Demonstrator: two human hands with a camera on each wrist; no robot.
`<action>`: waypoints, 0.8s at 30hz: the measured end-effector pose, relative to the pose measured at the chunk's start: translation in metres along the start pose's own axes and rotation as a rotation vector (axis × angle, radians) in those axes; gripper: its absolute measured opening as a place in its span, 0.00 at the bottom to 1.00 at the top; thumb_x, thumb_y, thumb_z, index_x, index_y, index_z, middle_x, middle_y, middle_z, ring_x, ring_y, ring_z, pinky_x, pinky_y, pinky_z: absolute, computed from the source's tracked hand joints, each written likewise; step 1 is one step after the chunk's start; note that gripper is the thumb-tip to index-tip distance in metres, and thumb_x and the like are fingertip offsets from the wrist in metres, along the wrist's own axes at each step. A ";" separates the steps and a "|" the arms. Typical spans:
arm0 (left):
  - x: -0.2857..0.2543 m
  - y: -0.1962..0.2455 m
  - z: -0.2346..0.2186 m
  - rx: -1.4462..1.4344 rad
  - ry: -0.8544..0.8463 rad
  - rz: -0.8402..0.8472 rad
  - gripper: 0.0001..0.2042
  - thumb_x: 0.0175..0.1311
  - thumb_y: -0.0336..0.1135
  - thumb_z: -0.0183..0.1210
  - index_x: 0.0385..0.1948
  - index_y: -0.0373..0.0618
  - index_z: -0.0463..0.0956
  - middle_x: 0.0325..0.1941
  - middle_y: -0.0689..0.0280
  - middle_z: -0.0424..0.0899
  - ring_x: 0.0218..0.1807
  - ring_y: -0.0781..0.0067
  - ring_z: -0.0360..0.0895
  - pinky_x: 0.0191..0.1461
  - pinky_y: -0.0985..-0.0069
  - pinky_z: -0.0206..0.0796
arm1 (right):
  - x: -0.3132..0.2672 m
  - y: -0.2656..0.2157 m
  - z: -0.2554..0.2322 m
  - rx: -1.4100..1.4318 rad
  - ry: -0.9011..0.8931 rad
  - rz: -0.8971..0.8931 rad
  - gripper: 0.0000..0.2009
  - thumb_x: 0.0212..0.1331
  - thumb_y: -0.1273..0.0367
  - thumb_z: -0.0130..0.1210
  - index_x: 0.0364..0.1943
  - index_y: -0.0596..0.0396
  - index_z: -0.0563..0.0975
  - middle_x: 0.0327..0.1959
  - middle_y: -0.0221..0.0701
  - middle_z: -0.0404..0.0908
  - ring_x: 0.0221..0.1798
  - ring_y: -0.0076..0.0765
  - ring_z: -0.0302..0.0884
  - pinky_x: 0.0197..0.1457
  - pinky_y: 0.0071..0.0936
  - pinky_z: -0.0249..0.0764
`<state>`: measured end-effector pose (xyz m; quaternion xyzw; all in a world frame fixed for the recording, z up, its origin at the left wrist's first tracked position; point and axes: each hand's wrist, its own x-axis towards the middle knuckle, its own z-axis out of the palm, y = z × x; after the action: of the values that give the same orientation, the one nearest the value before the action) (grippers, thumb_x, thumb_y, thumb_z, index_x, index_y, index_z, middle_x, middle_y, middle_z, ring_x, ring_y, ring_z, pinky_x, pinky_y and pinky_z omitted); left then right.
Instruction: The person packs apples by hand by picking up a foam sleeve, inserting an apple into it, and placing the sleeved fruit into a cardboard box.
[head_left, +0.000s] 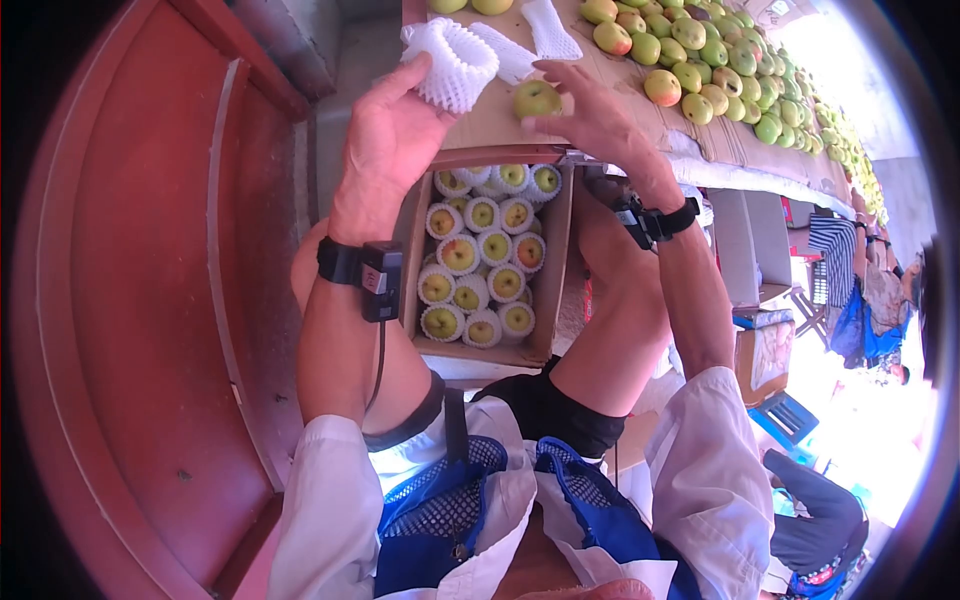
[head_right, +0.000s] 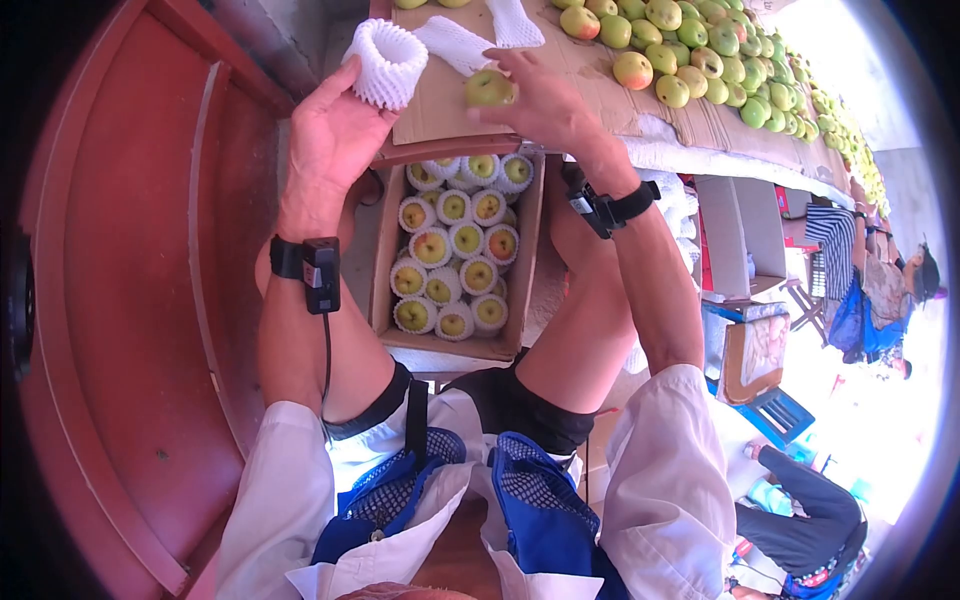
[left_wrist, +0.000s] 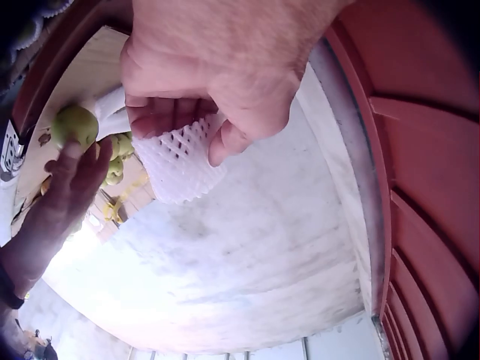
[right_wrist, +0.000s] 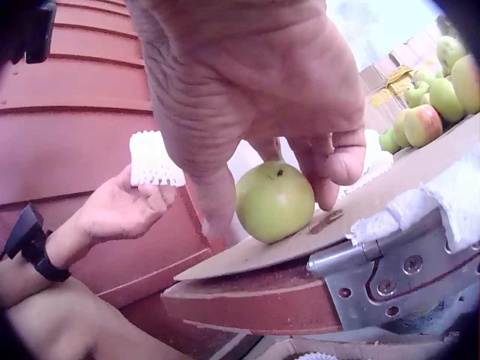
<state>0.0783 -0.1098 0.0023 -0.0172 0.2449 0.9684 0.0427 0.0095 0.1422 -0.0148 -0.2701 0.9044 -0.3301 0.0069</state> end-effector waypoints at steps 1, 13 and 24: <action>0.000 0.000 0.001 0.005 -0.023 -0.018 0.24 0.69 0.31 0.59 0.66 0.35 0.67 0.67 0.57 0.73 0.70 0.59 0.68 0.74 0.58 0.58 | 0.001 -0.005 -0.002 0.058 0.055 0.014 0.31 0.59 0.54 0.65 0.65 0.51 0.73 0.58 0.38 0.80 0.58 0.44 0.79 0.62 0.38 0.74; 0.007 -0.032 0.025 0.185 -0.302 -0.158 0.25 0.68 0.34 0.55 0.66 0.35 0.66 0.64 0.56 0.74 0.68 0.57 0.70 0.74 0.55 0.60 | -0.015 -0.058 -0.040 1.074 -0.138 0.355 0.25 0.75 0.50 0.50 0.52 0.61 0.79 0.44 0.29 0.83 0.41 0.26 0.74 0.50 0.25 0.72; 0.016 -0.037 0.028 0.216 -0.432 -0.198 0.24 0.67 0.34 0.57 0.63 0.32 0.68 0.58 0.55 0.78 0.57 0.59 0.79 0.66 0.58 0.71 | -0.010 -0.026 -0.045 1.411 -0.263 0.229 0.20 0.70 0.56 0.58 0.54 0.57 0.75 0.48 0.29 0.81 0.46 0.26 0.77 0.45 0.24 0.71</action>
<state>0.0657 -0.0624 0.0087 0.1707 0.3291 0.9091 0.1900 0.0222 0.1573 0.0338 -0.1426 0.4906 -0.7969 0.3225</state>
